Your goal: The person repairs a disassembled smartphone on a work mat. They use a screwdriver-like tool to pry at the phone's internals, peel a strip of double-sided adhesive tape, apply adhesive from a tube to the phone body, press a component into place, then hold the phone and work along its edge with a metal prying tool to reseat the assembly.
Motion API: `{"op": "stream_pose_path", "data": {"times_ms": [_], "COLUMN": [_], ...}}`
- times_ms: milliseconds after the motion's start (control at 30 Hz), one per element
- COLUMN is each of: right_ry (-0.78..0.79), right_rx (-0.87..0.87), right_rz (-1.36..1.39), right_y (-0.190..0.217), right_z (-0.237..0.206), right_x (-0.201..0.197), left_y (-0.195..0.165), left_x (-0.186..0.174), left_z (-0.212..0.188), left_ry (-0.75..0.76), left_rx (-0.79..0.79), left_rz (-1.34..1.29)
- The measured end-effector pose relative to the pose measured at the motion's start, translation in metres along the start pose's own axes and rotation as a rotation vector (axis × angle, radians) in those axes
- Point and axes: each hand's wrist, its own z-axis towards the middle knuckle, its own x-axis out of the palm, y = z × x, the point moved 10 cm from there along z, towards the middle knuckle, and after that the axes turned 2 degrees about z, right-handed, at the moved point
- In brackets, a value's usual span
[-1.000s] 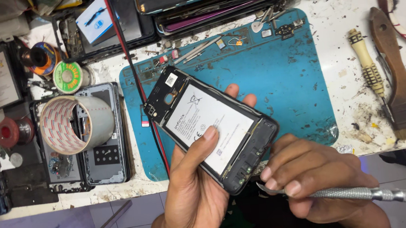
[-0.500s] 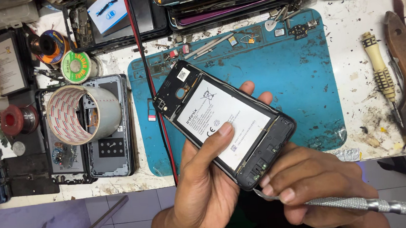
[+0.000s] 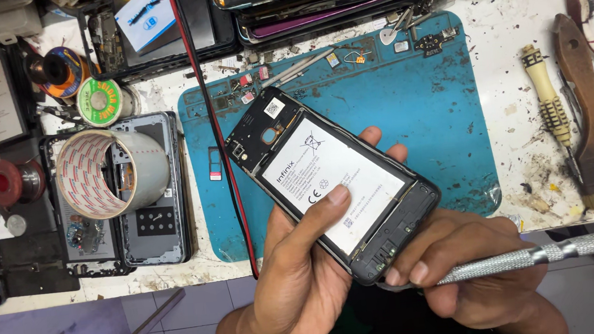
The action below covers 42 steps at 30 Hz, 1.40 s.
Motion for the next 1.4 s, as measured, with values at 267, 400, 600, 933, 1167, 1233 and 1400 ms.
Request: {"op": "stream_pose_path", "data": {"times_ms": [267, 400, 600, 933, 1167, 1233, 1400], "right_ry": [-0.021, -0.009, -0.220, -0.239, -0.295, -0.327, -0.354], "right_rx": [-0.017, -0.018, -0.054, -0.084, -0.015, -0.007, -0.026], "right_rz": [-0.006, -0.013, -0.080, -0.045, -0.034, -0.050, -0.054], "right_y": [0.011, 0.015, 0.020, 0.023, 0.022, 0.024, 0.026], "right_z": [0.010, 0.012, 0.006, 0.016, 0.011, 0.012, 0.013], "right_x": [0.004, 0.002, -0.018, -0.016, -0.025, -0.029, -0.032], "left_y": [0.001, 0.002, 0.005, 0.008, 0.009, 0.009, 0.009], "left_x": [0.000, -0.002, -0.002, -0.004, -0.006, -0.006, -0.007], "left_z": [0.001, 0.001, -0.001, 0.001, 0.002, 0.002, 0.003], "left_ry": [-0.001, -0.006, 0.011, -0.018, -0.040, -0.042, -0.054], "left_rx": [-0.012, -0.018, -0.062, -0.068, -0.062, -0.059, -0.050], "left_rz": [-0.018, -0.016, -0.018, -0.014, -0.003, -0.002, 0.004]}}
